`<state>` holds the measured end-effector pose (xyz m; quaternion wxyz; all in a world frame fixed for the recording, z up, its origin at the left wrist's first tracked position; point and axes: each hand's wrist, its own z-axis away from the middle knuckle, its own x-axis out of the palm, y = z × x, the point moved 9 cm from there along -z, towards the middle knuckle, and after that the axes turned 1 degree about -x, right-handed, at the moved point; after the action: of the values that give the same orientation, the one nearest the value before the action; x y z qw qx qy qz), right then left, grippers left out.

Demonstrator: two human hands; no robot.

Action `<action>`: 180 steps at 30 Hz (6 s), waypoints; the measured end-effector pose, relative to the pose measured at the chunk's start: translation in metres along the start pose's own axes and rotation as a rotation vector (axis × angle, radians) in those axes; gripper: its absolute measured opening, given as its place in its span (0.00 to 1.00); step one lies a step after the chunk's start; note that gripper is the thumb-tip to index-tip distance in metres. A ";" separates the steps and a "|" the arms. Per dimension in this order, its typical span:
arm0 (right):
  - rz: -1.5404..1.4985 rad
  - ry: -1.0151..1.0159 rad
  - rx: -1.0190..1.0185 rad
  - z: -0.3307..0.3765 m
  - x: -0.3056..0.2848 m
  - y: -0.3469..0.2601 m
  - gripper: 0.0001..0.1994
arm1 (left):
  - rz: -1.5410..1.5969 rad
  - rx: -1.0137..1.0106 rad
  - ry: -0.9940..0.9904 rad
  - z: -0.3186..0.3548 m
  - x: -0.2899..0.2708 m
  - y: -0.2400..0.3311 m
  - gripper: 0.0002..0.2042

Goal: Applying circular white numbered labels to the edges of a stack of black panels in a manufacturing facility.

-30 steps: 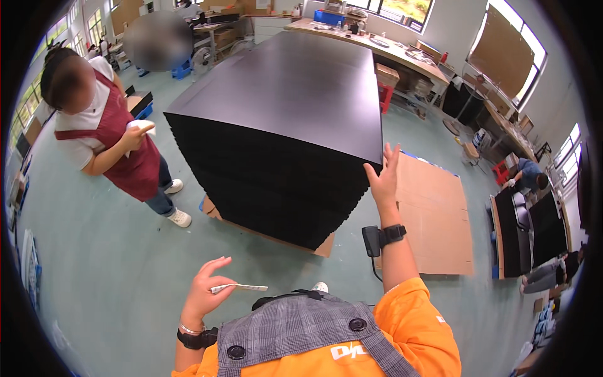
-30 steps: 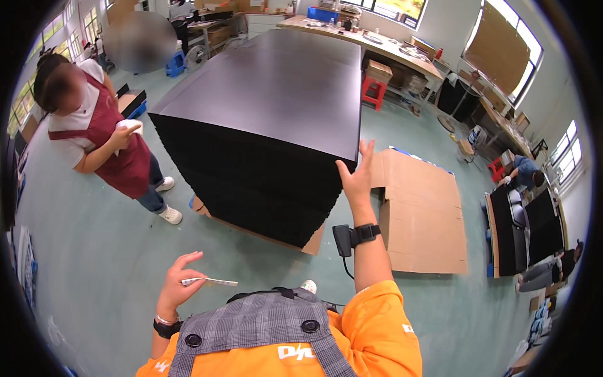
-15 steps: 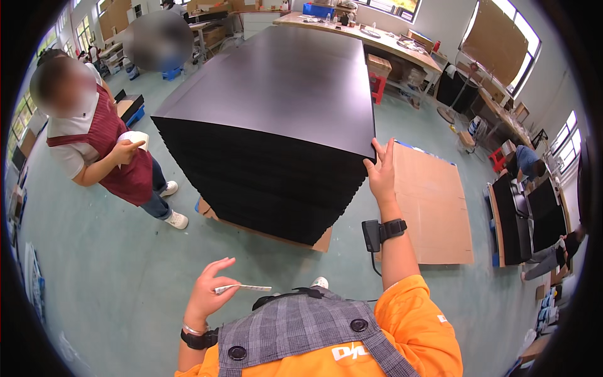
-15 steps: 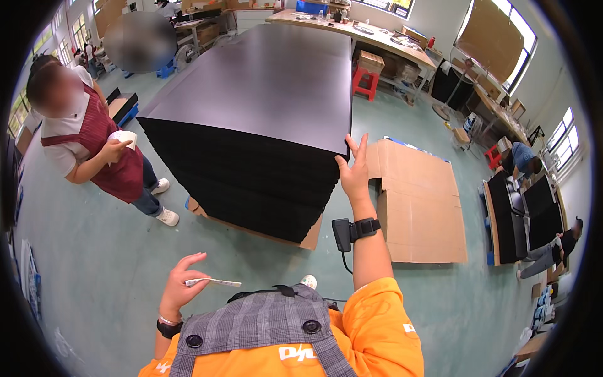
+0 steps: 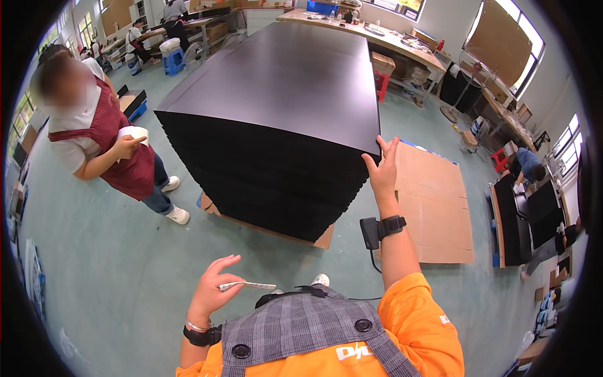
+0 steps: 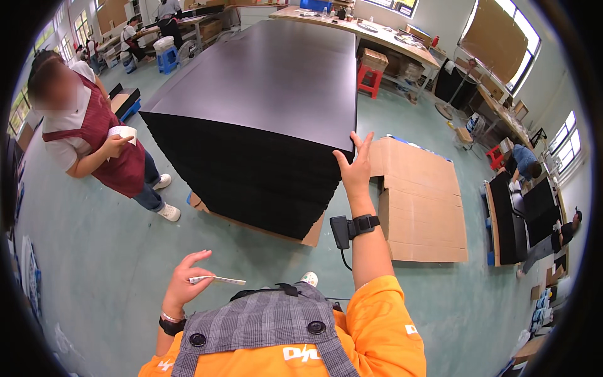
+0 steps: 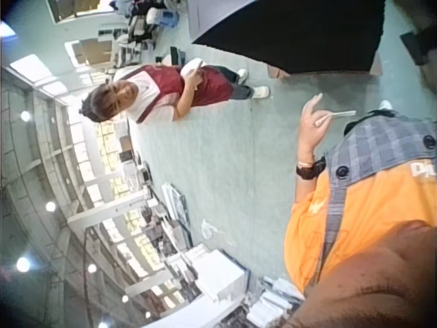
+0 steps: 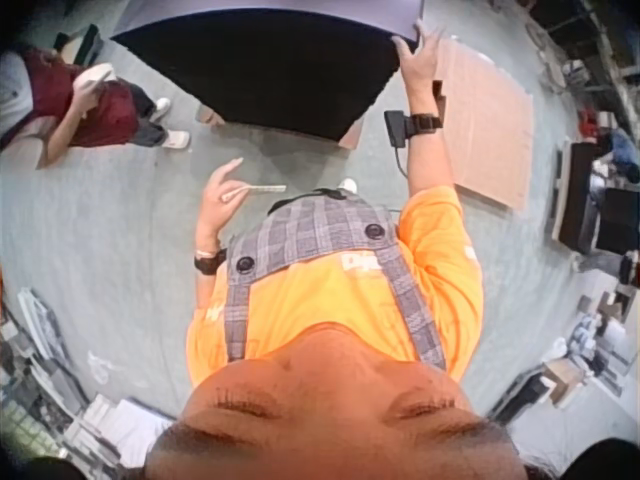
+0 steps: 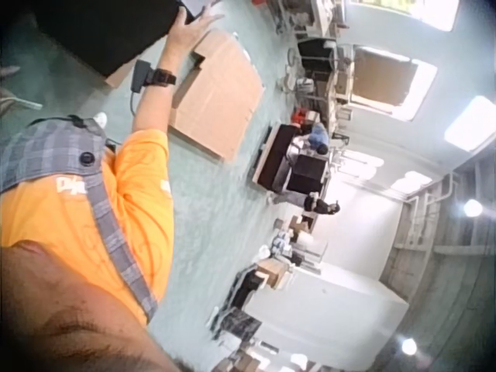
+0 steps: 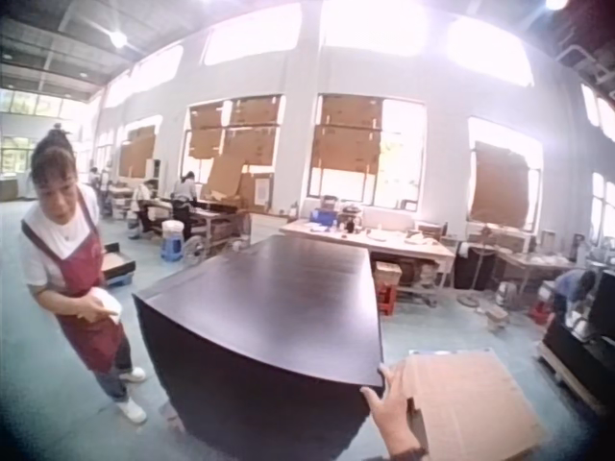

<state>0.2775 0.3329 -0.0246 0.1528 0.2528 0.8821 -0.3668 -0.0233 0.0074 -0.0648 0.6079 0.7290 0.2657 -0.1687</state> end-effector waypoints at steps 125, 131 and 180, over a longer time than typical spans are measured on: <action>-0.159 -0.038 0.025 0.010 0.002 0.009 0.45 | 0.110 -0.066 -0.126 0.005 0.045 -0.032 0.05; -0.111 0.070 -0.044 0.010 -0.005 0.007 0.47 | 0.060 -0.084 -0.143 -0.013 0.057 -0.013 0.05; -1.288 -0.676 0.965 0.169 0.036 0.214 0.06 | -0.764 -0.026 -0.176 -0.226 0.263 0.179 0.04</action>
<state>0.3814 0.3513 -0.2790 0.0455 -0.3804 0.5093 -0.7706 0.2760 0.2543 -0.0254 0.5309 0.5527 0.4666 -0.4414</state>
